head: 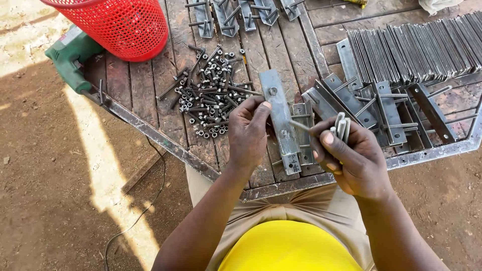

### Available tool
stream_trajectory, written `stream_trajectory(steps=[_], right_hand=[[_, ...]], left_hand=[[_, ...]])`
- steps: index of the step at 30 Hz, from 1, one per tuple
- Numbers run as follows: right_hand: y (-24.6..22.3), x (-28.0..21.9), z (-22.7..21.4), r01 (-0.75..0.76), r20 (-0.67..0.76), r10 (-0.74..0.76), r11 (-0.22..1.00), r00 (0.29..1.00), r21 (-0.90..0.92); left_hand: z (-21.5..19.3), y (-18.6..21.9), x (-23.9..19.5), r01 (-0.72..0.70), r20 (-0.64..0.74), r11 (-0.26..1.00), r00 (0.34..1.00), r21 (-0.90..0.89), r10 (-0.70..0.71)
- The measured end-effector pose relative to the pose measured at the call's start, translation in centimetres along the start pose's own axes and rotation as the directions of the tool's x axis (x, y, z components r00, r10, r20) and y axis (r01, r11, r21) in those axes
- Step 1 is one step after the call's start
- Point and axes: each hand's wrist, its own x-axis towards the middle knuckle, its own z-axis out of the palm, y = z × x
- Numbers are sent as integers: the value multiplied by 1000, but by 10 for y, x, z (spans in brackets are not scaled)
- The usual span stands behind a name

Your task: A person is manually inserting metal bolts into holes in metal brackets on a workbench in a fabrication setting.

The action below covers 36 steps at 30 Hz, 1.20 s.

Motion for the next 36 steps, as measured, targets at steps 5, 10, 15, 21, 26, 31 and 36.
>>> stream_trajectory(steps=[5,10,15,21,26,31,36], right_hand=[[3,-4,-3,-98,8,97,992,995,83],[1,-8,2,-132,-31,132,991,991,2],[1,-5,13,-116,-54,104,936,993,-333],[19,-18,19,-284,-248,183,834,951,-474],[19,-20,-3,-241,-175,181,864,968,-441],[41,-19,-42,-301,-242,247,928,938,-220],[11,-22,-39,-192,-345,127,968,930,-162]], left_hand=[[0,1,-4,-30,-54,996,998,89,35],[-9,-14,-5,11,-72,995,997,101,-3],[10,5,-18,-49,-45,971,997,234,61],[7,1,-30,-57,24,948,998,312,52],[26,14,-28,112,-79,994,991,-11,-112],[38,1,-26,245,-45,960,967,-134,-252],[62,-4,-26,280,43,952,960,-128,-277]])
